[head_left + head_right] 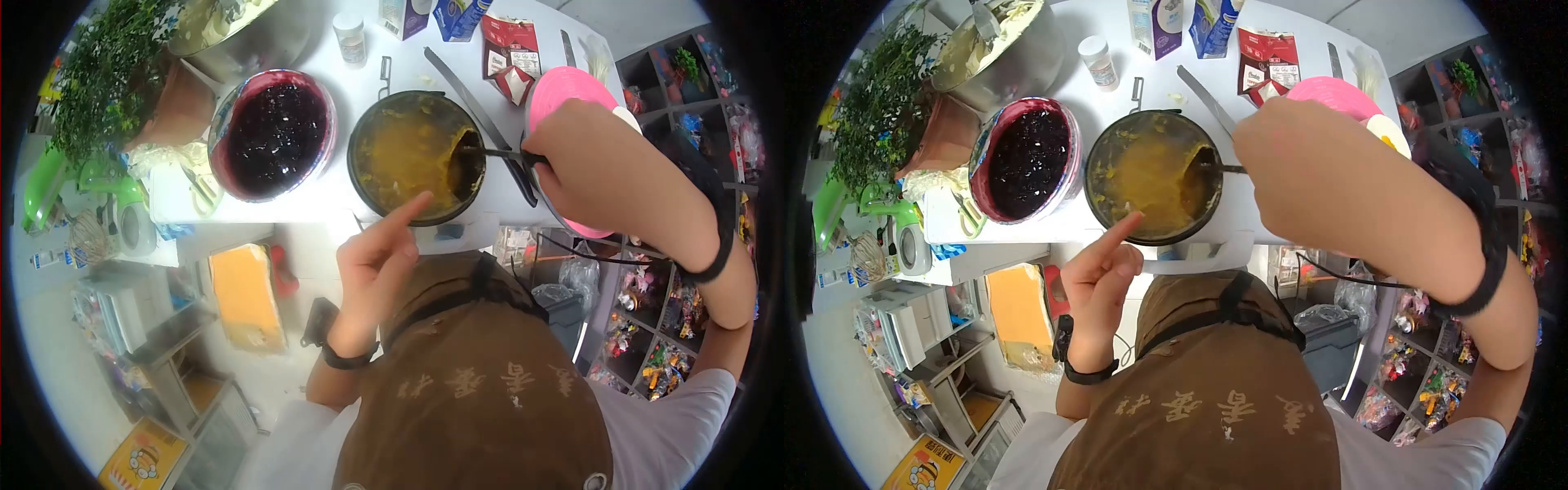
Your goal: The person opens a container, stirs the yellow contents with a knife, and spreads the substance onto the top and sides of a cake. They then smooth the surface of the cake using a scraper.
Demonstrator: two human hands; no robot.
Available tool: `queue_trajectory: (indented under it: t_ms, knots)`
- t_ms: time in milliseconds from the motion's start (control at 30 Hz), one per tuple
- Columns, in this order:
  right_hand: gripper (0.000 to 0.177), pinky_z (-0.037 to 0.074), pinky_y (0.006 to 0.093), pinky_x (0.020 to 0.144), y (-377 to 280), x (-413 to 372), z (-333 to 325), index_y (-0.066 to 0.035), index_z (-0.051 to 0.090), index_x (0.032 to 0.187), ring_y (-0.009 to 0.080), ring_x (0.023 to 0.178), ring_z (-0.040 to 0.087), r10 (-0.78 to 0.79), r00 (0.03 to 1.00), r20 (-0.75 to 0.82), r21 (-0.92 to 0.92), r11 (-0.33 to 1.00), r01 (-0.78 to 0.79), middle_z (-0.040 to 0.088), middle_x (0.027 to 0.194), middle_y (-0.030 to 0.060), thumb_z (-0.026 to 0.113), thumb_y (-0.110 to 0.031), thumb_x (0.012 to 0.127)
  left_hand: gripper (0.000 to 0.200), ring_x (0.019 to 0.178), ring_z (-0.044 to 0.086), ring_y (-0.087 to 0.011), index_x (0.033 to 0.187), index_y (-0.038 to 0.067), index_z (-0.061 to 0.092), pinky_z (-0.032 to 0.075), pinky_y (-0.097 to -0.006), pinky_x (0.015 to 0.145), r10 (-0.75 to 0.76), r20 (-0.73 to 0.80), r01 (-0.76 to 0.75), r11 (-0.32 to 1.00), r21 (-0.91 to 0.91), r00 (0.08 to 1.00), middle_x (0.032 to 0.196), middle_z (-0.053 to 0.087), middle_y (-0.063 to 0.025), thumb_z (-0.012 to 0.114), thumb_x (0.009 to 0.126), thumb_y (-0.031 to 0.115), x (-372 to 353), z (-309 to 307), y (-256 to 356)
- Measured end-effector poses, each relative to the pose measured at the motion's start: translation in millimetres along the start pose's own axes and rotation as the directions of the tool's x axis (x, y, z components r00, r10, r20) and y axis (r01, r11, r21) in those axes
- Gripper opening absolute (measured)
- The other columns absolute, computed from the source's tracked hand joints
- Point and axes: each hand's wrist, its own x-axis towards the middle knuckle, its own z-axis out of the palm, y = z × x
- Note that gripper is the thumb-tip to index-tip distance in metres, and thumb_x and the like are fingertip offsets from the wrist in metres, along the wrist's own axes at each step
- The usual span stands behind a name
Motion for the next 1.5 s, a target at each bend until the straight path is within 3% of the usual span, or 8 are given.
queue_trajectory:
  t_ms: [67,133,267,400,533,867,1133,1500]
  knots:
    - [0.021,0.047,0.0336,0.058,5.3,17.8,-0.9,0.002,0.069,0.093,0.0292,0.06,0.059,0.138,0.974,0.181,0.196,0.965,-0.173,0.063,0.069,0.0191,0.062,-0.009,0.077,0.049,0.066,0.042,-0.0066,0.13,-0.009,0.052,0.039,-0.0226,0.068,0.039,0.04,-0.037,0.998,-0.045,0.998,0.068,0.045,0.0041,0.051,0.081,-0.005,-2.8,-9.9,-5.7]
    - [0.02,0.048,0.032,0.06,7.2,38.8,-17.3,0.001,0.071,0.092,0.0248,0.06,0.061,0.231,0.753,0.617,0.268,0.837,-0.476,0.063,0.066,0.0175,0.063,-0.009,0.076,0.052,0.066,0.04,-0.0037,0.13,0.0,0.057,0.035,-0.0179,0.065,0.066,0.045,-0.065,0.997,-0.04,0.997,0.071,0.045,0.0058,0.05,0.079,-0.009,-6.6,-15.0,-9.1]
    - [0.024,0.037,0.0262,0.04,15.4,5.5,-12.5,0.008,0.07,0.094,0.0102,0.042,0.049,0.373,0.567,0.734,0.468,0.326,-0.821,0.062,0.059,0.0074,0.062,-0.007,0.078,0.052,0.066,0.04,-0.0034,0.13,0.0,0.057,0.034,-0.0177,0.064,0.036,0.042,-0.033,0.997,-0.074,0.998,0.07,0.045,0.0058,0.051,0.079,-0.007,-11.0,-23.7,-4.8]
    - [0.026,0.023,0.0209,0.034,3.8,-40.7,0.0,0.01,0.066,0.103,0.0045,0.039,0.039,0.406,0.497,0.767,0.609,-0.214,-0.764,0.062,0.065,0.0083,0.059,-0.003,0.082,0.051,0.066,0.04,-0.0034,0.13,0.0,0.057,0.034,-0.0178,0.064,0.05,0.067,-0.043,0.993,-0.108,0.996,0.07,0.045,0.0057,0.052,0.079,-0.005,-6.7,-25.5,-6.2]
    - [0.027,0.019,0.0204,0.033,-2.3,-75.7,2.9,0.009,0.064,0.108,0.0032,0.038,0.036,0.449,0.463,0.764,0.625,-0.339,-0.704,0.062,0.066,0.0097,0.059,-0.002,0.084,0.051,0.066,0.041,-0.0036,0.13,0.0,0.057,0.035,-0.0179,0.064,0.035,0.134,-0.019,0.993,-0.114,0.99,0.07,0.047,0.0055,0.052,0.079,-0.004,0.1,-20.9,-3.6]
    - [0.03,0.02,0.0191,0.033,-2.8,-157.1,2.3,0.005,0.065,0.114,0.0021,0.037,0.036,0.523,0.514,0.68,0.732,-0.443,-0.517,0.063,0.065,0.0109,0.059,-0.001,0.084,0.052,0.065,0.044,-0.0044,0.125,0.001,0.061,0.037,-0.0185,0.063,0.038,0.143,-0.055,0.992,0.117,0.989,0.07,0.051,0.0044,0.052,0.075,-0.004,20.2,20.7,13.0]
    - [0.031,0.022,0.0189,0.034,20.0,-243.6,-9.4,0.005,0.065,0.115,0.0027,0.036,0.036,0.62,0.587,0.52,0.85,-0.444,-0.284,0.065,0.068,0.0133,0.06,-0.001,0.086,0.054,0.053,0.042,-0.0077,0.123,0.001,0.063,0.035,-0.0235,0.052,0.164,0.394,-0.311,0.885,0.346,0.904,0.06,0.05,0.0008,0.052,0.071,-0.007,49.3,128.0,47.3]
    - [0.035,0.025,0.0174,0.037,62.6,-344.2,-5.3,0.007,0.06,0.12,0.0012,0.039,0.037,0.82,0.424,0.384,0.919,-0.294,-0.263,0.064,0.069,0.0108,0.061,-0.006,0.088,0.066,0.045,0.046,-0.0206,0.134,0.006,0.054,0.039,-0.0326,0.051,0.194,0.599,-0.585,0.576,0.571,0.777,0.052,0.044,-0.0046,0.054,0.07,-0.005,97.9,281.2,17.1]
